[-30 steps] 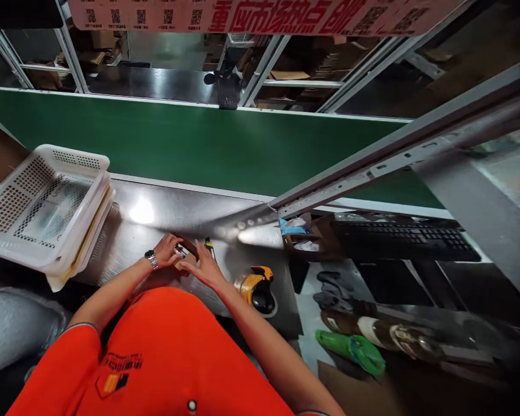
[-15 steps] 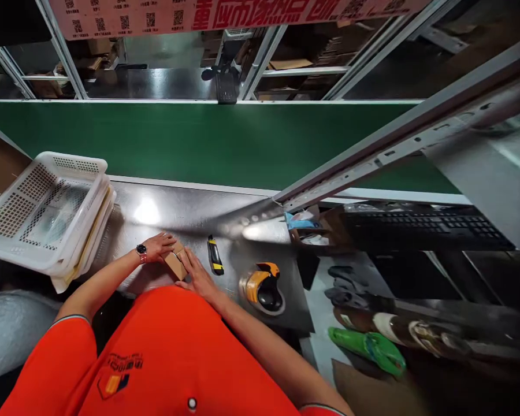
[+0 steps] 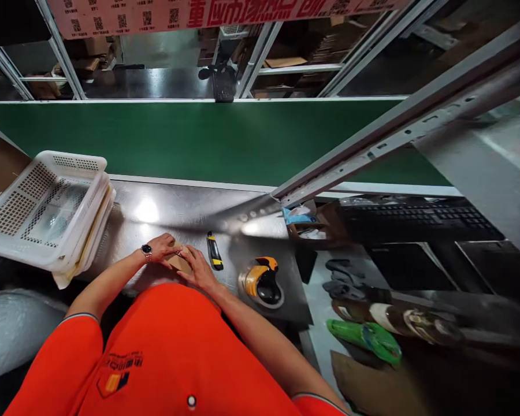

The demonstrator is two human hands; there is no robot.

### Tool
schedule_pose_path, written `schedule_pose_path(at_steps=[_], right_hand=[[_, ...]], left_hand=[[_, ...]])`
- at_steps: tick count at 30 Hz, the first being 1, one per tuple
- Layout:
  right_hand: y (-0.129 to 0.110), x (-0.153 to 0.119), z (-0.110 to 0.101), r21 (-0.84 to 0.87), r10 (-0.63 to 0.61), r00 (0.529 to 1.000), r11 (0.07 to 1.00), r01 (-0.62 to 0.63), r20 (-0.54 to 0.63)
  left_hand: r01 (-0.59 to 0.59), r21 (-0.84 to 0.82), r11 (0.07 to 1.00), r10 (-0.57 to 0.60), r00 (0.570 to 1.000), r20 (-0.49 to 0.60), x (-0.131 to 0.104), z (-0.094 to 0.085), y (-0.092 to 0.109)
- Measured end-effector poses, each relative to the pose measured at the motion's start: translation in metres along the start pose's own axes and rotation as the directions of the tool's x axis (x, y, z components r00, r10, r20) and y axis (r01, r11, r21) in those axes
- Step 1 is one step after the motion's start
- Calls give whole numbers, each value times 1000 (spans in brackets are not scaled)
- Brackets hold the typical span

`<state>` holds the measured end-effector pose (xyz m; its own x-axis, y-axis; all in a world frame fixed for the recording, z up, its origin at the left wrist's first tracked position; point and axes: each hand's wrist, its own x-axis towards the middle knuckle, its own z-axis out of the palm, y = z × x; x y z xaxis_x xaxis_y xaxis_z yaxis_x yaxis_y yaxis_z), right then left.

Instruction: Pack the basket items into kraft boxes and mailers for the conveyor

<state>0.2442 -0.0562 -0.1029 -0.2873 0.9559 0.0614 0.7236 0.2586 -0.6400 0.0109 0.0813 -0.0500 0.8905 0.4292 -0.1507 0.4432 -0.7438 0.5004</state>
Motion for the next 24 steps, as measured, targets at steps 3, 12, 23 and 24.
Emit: schedule_pose_path(at_steps=[3, 12, 23, 24], right_hand=[[10, -8, 4, 9, -70, 997, 997, 70, -39], [30, -34, 11, 5, -203, 969, 979, 206, -143], [36, -33, 14, -55, -231, 966, 972, 226, -117], [36, -34, 15, -63, -231, 967, 972, 226, -110]], left_hand=[[-19, 58, 998, 19, 1000, -5, -6, 11, 0], [-84, 59, 995, 85, 996, -10, -3, 43, -1], [349, -606, 715, -580, 779, -237, -16, 77, 27], [401, -681, 613, -694, 684, -222, -14, 84, 34]])
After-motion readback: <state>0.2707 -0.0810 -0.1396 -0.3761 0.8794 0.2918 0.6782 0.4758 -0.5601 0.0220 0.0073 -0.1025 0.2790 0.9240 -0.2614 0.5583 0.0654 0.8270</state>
